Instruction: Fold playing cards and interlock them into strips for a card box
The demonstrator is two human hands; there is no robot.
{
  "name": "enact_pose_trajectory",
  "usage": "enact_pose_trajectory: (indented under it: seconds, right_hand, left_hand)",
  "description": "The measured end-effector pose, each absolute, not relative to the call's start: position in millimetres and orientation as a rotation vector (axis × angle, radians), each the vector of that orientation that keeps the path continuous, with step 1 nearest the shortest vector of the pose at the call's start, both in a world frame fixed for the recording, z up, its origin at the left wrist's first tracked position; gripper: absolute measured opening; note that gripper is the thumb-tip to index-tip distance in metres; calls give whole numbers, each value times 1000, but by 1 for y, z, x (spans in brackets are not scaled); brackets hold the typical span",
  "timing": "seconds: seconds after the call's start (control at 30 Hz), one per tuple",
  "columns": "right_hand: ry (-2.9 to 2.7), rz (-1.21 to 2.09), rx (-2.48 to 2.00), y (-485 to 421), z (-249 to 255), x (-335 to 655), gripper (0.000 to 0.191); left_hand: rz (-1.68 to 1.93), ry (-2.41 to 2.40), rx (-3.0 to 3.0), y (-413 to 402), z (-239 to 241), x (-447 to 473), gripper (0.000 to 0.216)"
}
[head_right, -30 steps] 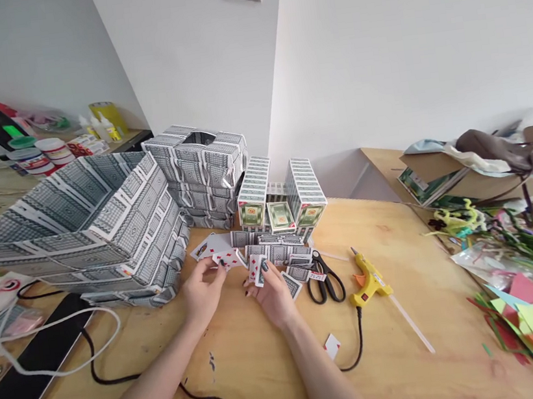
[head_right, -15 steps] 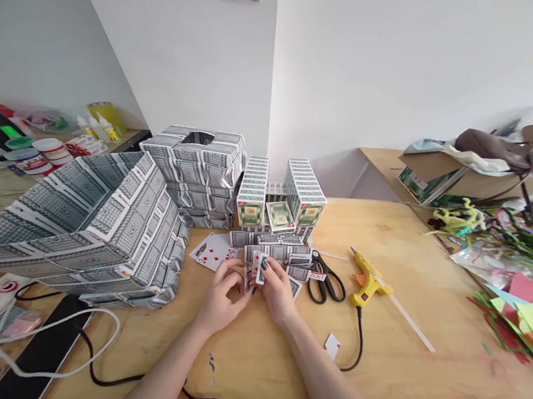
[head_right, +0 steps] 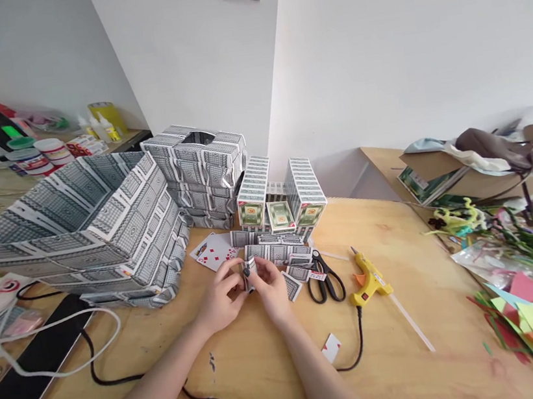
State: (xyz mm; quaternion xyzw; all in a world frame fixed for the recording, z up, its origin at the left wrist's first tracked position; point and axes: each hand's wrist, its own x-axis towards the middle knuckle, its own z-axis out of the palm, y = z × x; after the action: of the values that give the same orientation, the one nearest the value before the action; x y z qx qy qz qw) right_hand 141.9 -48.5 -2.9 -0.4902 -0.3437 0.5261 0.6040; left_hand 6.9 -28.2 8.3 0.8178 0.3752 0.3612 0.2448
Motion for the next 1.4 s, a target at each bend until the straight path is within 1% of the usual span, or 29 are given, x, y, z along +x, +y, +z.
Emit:
enact_pose_trajectory:
  seconds: [0.47, 0.67, 0.83, 1.03, 1.07, 1.13, 1.27, 1.33, 1.4]
  right_hand:
    - [-874, 1198, -1176, -49, 1, 141, 32]
    - [-861, 1351, -1106, -48, -1, 145, 31]
    - [-743, 1533, -969, -50, 1, 145, 30]
    - [-623, 1598, -933, -50, 6, 147, 30]
    - [-615, 1601, -936, -50, 6, 147, 29]
    - [-610, 1603, -934, -50, 6, 148, 28]
    - [-607, 1606, -923, -50, 6, 147, 24]
    - [-596, 1606, -927, -50, 6, 147, 24]
    - [-588, 1605, -929, -50, 7, 147, 24]
  left_hand:
    - [998, 1069, 2246, -30, 4, 8, 13]
    - [969, 1086, 2330, -30, 2, 6, 9]
    - [964, 1042, 2387, -31, 3, 7, 18]
    - [1007, 962, 2357, -30, 6, 5, 9]
    - [1009, 958, 2328, -29, 6, 5, 11]
    - [1001, 972, 2242, -29, 5, 5, 23]
    - [962, 1025, 2074, -29, 2, 6, 60]
    - [992, 998, 2068, -29, 2, 7, 65]
    - [1037, 952, 2082, -28, 2, 7, 62]
